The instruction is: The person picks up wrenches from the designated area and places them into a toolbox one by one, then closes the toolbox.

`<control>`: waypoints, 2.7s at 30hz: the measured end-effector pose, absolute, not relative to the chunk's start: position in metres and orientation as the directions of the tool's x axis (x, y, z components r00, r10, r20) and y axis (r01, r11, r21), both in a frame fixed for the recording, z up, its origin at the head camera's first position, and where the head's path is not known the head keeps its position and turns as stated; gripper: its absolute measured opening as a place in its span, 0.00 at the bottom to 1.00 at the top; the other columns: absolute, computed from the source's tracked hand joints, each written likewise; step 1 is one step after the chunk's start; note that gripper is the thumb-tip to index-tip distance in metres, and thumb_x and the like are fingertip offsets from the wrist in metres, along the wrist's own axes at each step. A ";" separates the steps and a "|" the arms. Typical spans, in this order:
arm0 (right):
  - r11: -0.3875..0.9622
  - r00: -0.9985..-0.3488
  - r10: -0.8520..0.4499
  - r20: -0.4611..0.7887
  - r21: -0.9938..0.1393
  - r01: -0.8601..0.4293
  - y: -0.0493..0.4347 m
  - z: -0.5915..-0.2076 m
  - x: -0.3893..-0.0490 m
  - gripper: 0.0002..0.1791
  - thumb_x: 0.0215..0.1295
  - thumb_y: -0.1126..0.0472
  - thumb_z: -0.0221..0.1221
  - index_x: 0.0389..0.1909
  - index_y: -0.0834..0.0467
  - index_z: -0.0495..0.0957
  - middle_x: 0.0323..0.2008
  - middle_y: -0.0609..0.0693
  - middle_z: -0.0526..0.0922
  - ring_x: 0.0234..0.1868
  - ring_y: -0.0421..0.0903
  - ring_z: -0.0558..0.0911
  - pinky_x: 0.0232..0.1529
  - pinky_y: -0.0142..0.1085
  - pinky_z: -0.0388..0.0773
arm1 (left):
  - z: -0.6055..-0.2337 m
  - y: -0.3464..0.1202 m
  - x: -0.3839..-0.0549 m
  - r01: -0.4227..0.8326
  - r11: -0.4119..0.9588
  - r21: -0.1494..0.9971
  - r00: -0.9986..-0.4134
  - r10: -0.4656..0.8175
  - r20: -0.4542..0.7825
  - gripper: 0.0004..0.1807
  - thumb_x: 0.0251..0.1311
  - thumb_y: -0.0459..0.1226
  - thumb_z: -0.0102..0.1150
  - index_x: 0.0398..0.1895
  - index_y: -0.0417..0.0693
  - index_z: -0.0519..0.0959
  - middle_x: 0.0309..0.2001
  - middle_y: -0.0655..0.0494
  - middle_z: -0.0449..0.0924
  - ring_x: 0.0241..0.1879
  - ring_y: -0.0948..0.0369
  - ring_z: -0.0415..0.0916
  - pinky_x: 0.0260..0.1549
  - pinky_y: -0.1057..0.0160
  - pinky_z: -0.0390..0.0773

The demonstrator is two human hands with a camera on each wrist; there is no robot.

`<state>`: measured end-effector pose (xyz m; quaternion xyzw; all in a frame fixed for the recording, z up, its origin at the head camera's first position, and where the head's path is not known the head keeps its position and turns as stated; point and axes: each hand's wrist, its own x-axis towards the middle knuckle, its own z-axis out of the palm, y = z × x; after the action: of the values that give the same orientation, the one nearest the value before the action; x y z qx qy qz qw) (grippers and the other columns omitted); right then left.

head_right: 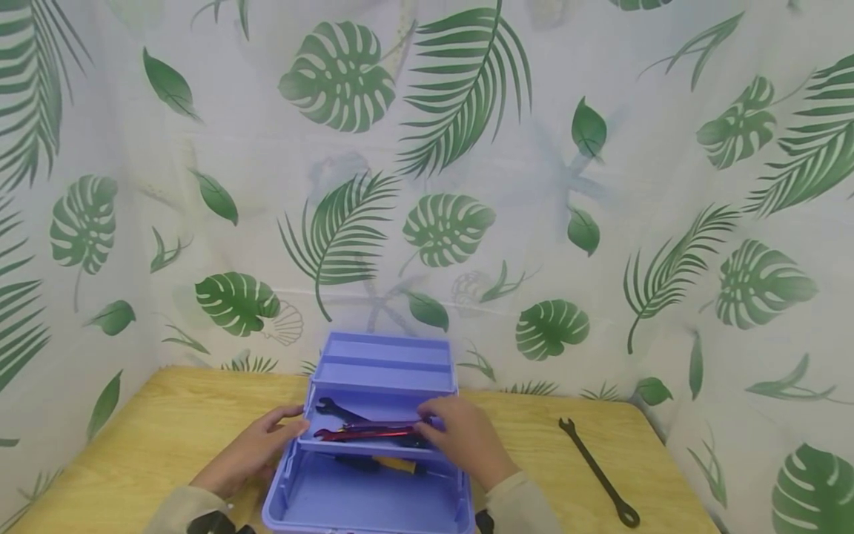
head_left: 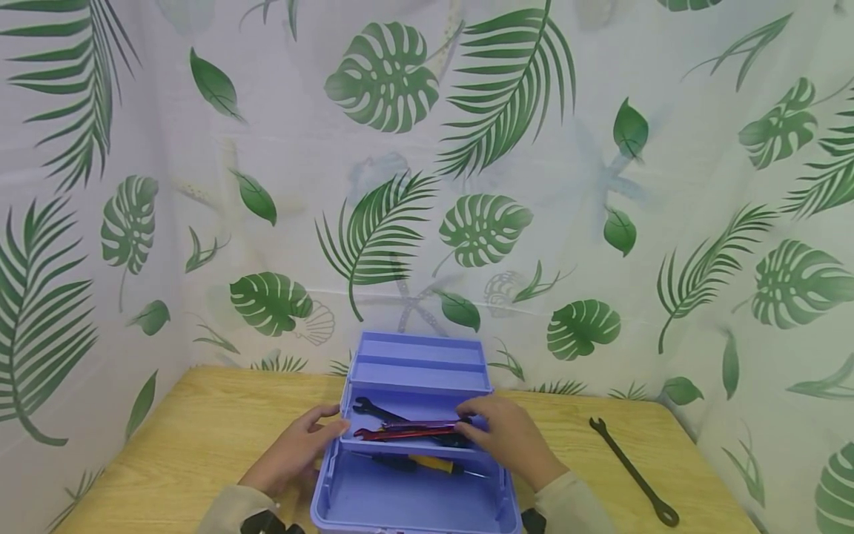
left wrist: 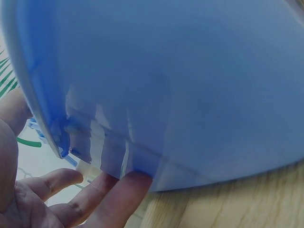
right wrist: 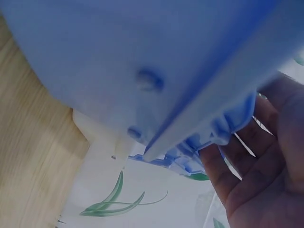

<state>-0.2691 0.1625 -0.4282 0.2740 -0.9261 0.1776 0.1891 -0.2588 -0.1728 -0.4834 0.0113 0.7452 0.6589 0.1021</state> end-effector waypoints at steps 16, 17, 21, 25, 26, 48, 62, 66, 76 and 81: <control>0.727 -0.652 -0.380 0.656 -0.224 -0.649 0.210 -0.434 -0.256 0.10 0.57 0.60 0.66 0.41 0.50 0.82 0.40 0.38 0.82 0.39 0.37 0.81 0.39 0.34 0.81 | -0.486 -0.172 -0.262 -0.133 0.149 0.980 -0.978 0.137 -0.154 0.37 0.57 0.57 0.59 0.66 0.48 0.65 0.51 0.42 0.77 0.43 0.50 0.80 0.33 0.48 0.83; 0.728 -0.653 -0.370 0.661 -0.231 -0.646 0.215 -0.436 -0.256 0.11 0.57 0.61 0.66 0.41 0.50 0.81 0.40 0.38 0.82 0.38 0.37 0.80 0.37 0.34 0.81 | -0.487 -0.172 -0.262 -0.139 0.147 0.979 -0.978 0.136 -0.159 0.38 0.57 0.58 0.59 0.66 0.48 0.65 0.51 0.42 0.77 0.43 0.50 0.80 0.32 0.47 0.83; 0.723 -0.667 -0.317 0.674 -0.283 -0.630 0.232 -0.441 -0.254 0.12 0.58 0.62 0.65 0.43 0.48 0.80 0.41 0.39 0.81 0.36 0.38 0.80 0.35 0.34 0.81 | -0.488 -0.172 -0.263 -0.149 0.150 0.977 -0.977 0.129 -0.169 0.38 0.57 0.58 0.59 0.66 0.49 0.65 0.52 0.42 0.76 0.43 0.50 0.79 0.33 0.47 0.83; 0.724 -0.669 -0.270 0.693 -0.312 -0.615 0.245 -0.447 -0.252 0.12 0.58 0.64 0.65 0.42 0.48 0.81 0.40 0.39 0.82 0.37 0.38 0.80 0.35 0.34 0.81 | -0.487 -0.173 -0.262 -0.149 0.153 0.977 -0.976 0.134 -0.170 0.38 0.57 0.59 0.59 0.66 0.49 0.65 0.52 0.41 0.76 0.43 0.50 0.79 0.32 0.47 0.83; 0.727 -0.668 -0.263 0.697 -0.312 -0.612 0.248 -0.448 -0.252 0.12 0.58 0.64 0.65 0.42 0.48 0.81 0.40 0.39 0.82 0.36 0.38 0.80 0.34 0.34 0.81 | -0.486 -0.173 -0.262 -0.149 0.154 0.977 -0.976 0.136 -0.170 0.39 0.57 0.59 0.59 0.66 0.49 0.65 0.52 0.41 0.76 0.43 0.50 0.79 0.32 0.47 0.83; 0.774 -0.782 -0.139 0.607 -0.426 -0.468 0.282 -0.460 -0.246 0.10 0.61 0.59 0.63 0.44 0.51 0.79 0.39 0.42 0.82 0.37 0.41 0.81 0.34 0.36 0.82 | -0.484 -0.173 -0.261 -0.168 0.173 0.971 -0.975 0.116 -0.189 0.39 0.55 0.60 0.59 0.65 0.52 0.66 0.55 0.40 0.75 0.45 0.50 0.79 0.31 0.48 0.83; 0.823 -0.814 -0.096 0.573 -0.414 -0.389 0.302 -0.470 -0.246 0.10 0.60 0.57 0.64 0.42 0.51 0.79 0.38 0.43 0.82 0.34 0.37 0.80 0.33 0.38 0.82 | -0.484 -0.172 -0.262 -0.161 0.193 0.968 -0.979 0.097 -0.182 0.38 0.54 0.60 0.60 0.64 0.52 0.68 0.51 0.43 0.77 0.44 0.50 0.79 0.32 0.48 0.83; 0.836 -0.860 -0.072 0.505 -0.440 -0.328 0.310 -0.471 -0.244 0.11 0.62 0.55 0.63 0.43 0.53 0.79 0.39 0.46 0.83 0.36 0.42 0.80 0.33 0.37 0.82 | -0.484 -0.172 -0.262 -0.161 0.212 0.964 -0.980 0.082 -0.182 0.38 0.53 0.61 0.60 0.64 0.53 0.69 0.50 0.45 0.78 0.44 0.51 0.79 0.33 0.48 0.83; 0.924 -0.983 -0.013 0.184 -0.373 -0.082 0.346 -0.466 -0.244 0.18 0.63 0.50 0.61 0.47 0.59 0.78 0.44 0.53 0.82 0.40 0.50 0.80 0.38 0.48 0.78 | -0.487 -0.172 -0.263 -0.153 0.179 0.972 -0.979 0.104 -0.173 0.38 0.54 0.60 0.60 0.65 0.52 0.67 0.50 0.44 0.78 0.42 0.51 0.80 0.32 0.48 0.83; 0.955 -0.999 0.003 0.053 -0.296 -0.013 0.375 -0.459 -0.247 0.22 0.60 0.48 0.63 0.44 0.62 0.78 0.40 0.55 0.82 0.39 0.54 0.80 0.34 0.50 0.77 | -0.486 -0.172 -0.263 -0.148 0.182 0.972 -0.979 0.109 -0.170 0.38 0.54 0.60 0.60 0.65 0.51 0.67 0.49 0.44 0.78 0.42 0.51 0.80 0.32 0.48 0.83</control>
<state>-0.2465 0.3749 -0.4591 0.0026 -0.9883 0.1499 0.0264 -0.2626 -0.1717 -0.4862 -0.0129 0.7621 0.6395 0.1006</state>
